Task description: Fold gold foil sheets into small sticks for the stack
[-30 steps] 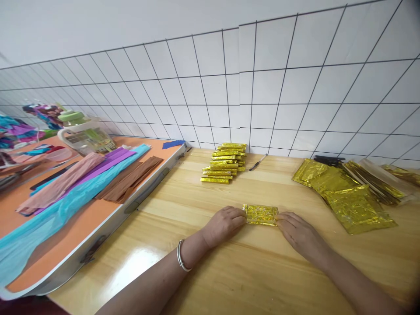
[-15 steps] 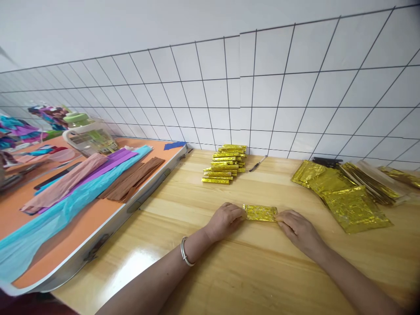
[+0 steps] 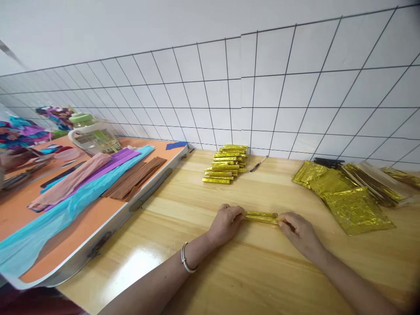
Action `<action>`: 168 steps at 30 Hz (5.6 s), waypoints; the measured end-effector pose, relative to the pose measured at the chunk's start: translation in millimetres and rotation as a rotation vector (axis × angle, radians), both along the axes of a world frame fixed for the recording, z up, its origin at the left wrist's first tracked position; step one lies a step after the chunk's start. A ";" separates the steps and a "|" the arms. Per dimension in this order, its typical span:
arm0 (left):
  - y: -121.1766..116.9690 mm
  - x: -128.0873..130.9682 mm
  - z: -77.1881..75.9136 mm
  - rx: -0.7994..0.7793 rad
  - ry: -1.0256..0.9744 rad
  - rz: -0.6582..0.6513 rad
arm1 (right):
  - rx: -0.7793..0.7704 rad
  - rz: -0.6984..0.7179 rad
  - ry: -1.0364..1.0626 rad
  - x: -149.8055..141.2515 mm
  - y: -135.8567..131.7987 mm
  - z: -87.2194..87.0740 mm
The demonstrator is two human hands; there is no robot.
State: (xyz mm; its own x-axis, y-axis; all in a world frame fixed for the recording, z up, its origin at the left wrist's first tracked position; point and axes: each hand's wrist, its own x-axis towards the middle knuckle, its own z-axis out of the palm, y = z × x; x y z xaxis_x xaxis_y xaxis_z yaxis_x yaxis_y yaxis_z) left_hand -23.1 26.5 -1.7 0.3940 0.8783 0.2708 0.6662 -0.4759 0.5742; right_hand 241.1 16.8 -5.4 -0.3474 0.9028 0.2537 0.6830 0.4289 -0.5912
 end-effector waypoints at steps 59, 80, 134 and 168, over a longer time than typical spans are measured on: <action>4.1 12.8 -15.6 0.225 0.091 0.031 | -0.059 -0.144 0.074 -3.1 3.3 2.4; 6.9 5.4 -6.8 0.455 -0.395 -0.141 | 0.360 0.004 0.100 -6.4 -22.5 45.9; 0.8 7.2 38.2 0.200 0.535 -0.425 | 0.238 0.382 -0.636 7.6 -5.0 45.0; -13.1 34.3 13.9 0.231 0.574 -0.257 | 0.239 0.190 -0.626 -0.3 -9.5 27.6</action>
